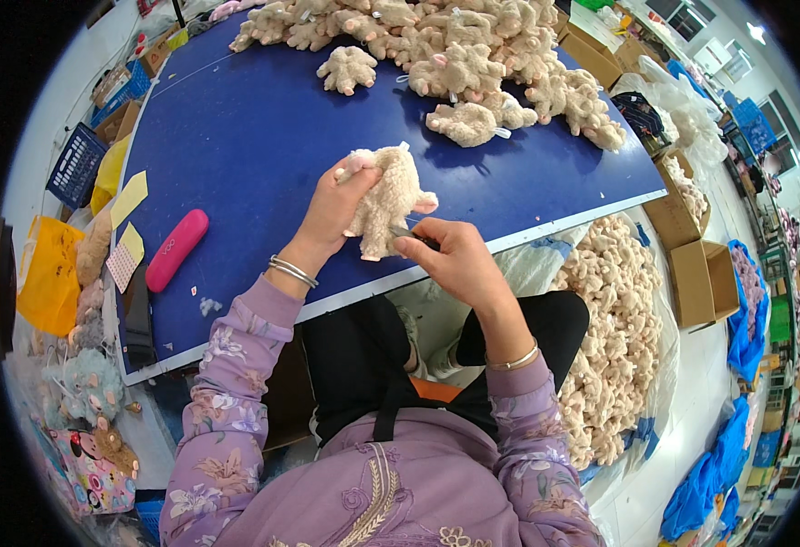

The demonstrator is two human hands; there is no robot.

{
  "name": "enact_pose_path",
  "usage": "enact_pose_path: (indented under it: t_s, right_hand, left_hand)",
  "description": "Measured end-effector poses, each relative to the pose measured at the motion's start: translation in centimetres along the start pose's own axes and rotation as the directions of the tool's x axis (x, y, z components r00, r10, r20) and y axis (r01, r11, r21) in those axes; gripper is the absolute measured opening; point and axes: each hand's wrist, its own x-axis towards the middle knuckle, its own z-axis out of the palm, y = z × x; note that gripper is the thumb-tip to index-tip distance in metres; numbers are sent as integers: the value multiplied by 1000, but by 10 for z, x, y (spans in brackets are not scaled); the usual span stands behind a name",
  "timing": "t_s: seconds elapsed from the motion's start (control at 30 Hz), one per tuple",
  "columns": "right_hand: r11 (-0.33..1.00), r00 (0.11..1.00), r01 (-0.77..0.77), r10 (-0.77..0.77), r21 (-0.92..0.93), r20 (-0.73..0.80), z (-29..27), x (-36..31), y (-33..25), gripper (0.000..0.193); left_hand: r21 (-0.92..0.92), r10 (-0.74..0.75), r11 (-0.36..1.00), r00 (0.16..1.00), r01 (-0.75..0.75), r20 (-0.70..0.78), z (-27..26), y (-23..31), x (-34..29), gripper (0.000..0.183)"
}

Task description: The person uses scissors to trim excess fabric or threads from small stuffed animal toys. They handle each toy individually, snip loose threads, and place the finished items on a blue table.

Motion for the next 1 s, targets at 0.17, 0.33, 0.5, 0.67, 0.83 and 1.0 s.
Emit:
enact_pose_path:
  t_s: [0.17, 0.33, 0.5, 0.67, 0.83, 1.0]
  right_hand:
    - [988, 993, 87, -77, 124, -85, 4, 0, 10, 26]
    - [994, 996, 36, -27, 105, -83, 1, 0, 6, 27]
    - [998, 997, 8, -2, 63, -83, 2, 1, 3, 28]
    - [998, 997, -31, 35, 53, -70, 0, 0, -2, 28]
    - [996, 991, 83, -78, 41, -110, 3, 5, 6, 27]
    - [993, 987, 111, -106, 38, -119, 6, 4, 0, 25]
  left_hand:
    - [-46, 1, 999, 1000, -1, -8, -1, 1, 0, 15]
    - [-51, 13, 999, 1000, -13, 8, 1, 1, -1, 15]
    - [-22, 24, 999, 1000, -24, 16, 0, -1, 0, 16]
    - [-16, 19, 1000, 1000, -19, 21, -1, -1, 0, 16]
    - [-31, 13, 999, 1000, -12, 24, 0, -2, 0, 16]
    - [-22, 10, 1000, 1000, -9, 19, 0, -1, 0, 15]
